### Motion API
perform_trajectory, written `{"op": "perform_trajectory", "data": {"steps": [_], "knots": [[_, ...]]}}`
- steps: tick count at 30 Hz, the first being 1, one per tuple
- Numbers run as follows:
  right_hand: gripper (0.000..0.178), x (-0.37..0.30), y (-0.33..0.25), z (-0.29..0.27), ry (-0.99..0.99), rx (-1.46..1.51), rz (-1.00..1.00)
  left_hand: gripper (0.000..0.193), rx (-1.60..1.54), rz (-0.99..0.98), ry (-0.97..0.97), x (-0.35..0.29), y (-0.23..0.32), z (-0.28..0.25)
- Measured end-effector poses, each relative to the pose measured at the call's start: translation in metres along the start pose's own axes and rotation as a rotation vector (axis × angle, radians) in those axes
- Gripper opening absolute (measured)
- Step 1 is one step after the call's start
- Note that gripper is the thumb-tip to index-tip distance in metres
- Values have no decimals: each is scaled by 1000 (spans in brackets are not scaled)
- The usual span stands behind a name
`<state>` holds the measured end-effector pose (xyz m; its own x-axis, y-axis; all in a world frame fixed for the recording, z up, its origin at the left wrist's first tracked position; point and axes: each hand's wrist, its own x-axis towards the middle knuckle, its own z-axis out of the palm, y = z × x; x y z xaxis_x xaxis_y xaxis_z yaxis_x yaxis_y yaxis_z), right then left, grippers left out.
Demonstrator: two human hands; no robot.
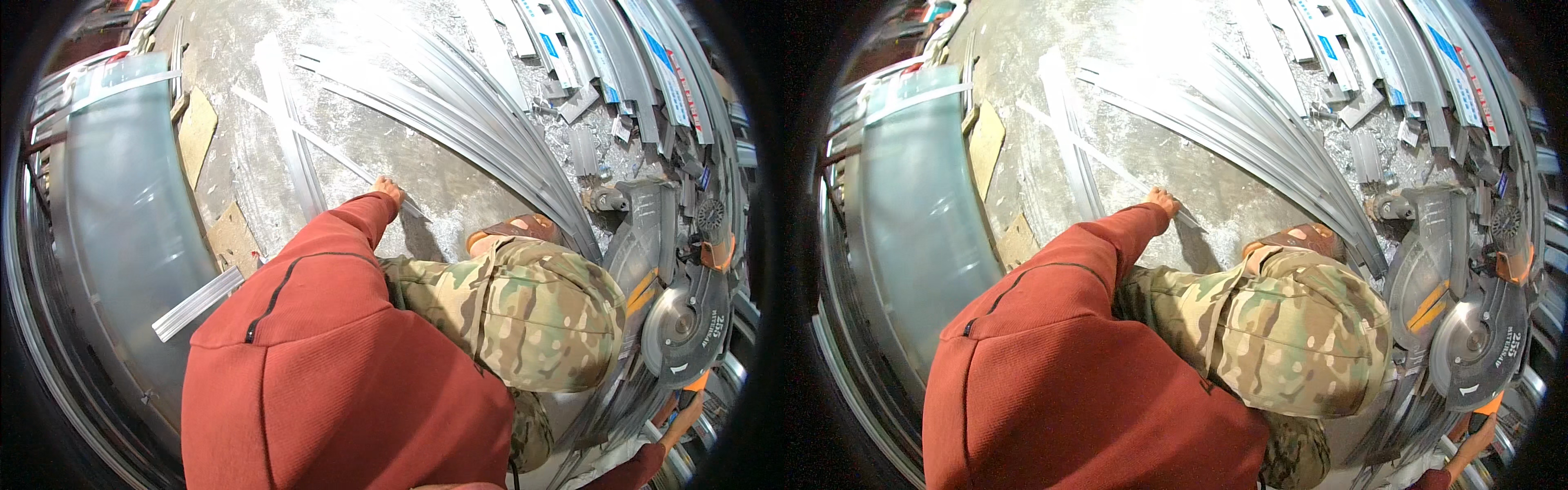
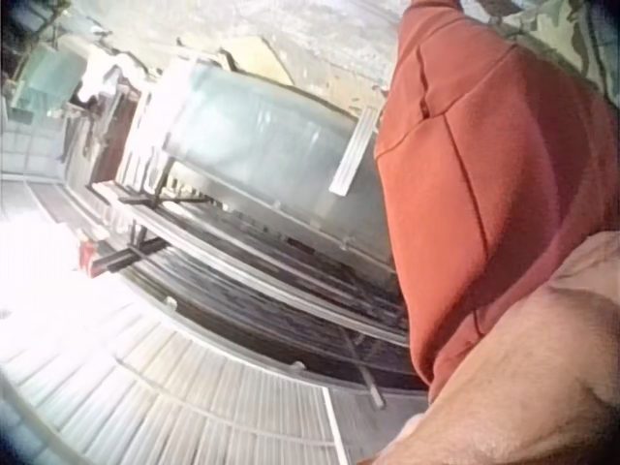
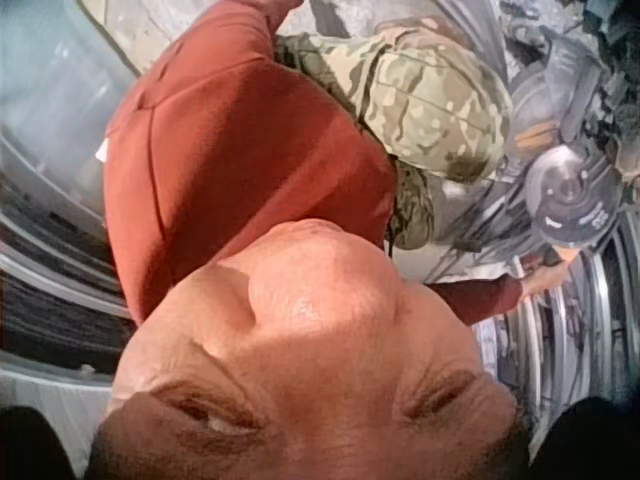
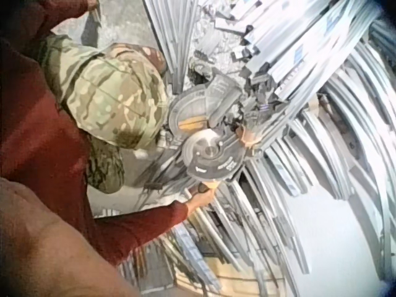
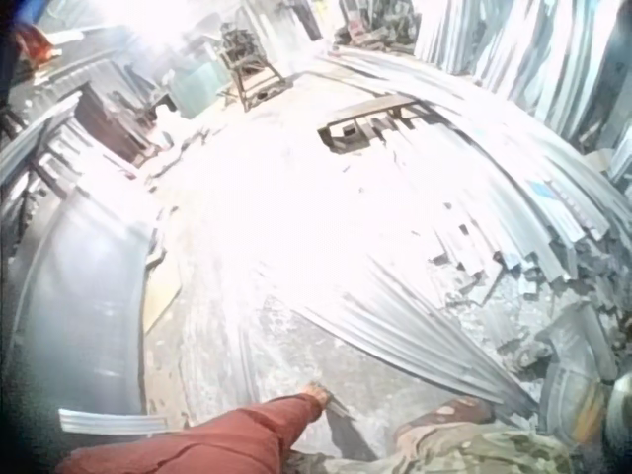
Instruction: The person uses a miter saw to cut multiple aluminum profiles into shorter pieces. They position each profile against the saw's fence, lower the blade to cut, and then remove the cut piece before repeating the process with the next profile.
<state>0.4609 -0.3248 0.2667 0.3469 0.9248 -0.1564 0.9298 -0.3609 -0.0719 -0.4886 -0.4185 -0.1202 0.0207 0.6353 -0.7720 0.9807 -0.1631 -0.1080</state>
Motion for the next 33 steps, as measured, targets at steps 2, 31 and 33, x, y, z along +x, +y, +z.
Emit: {"op": "perform_trajectory", "data": {"steps": [2, 31, 33], "knots": [[55, -4, -4, 4, 74, -91, -95, 23, 6, -12, -27, 1, -1, 10], [44, -46, -117, 4, 235, 143, -165, 27, -417, 476, 390, 22, 24, -209], [43, -50, -121, 1, 212, 121, -113, 24, -336, 588, 378, 34, 37, -234]]}}
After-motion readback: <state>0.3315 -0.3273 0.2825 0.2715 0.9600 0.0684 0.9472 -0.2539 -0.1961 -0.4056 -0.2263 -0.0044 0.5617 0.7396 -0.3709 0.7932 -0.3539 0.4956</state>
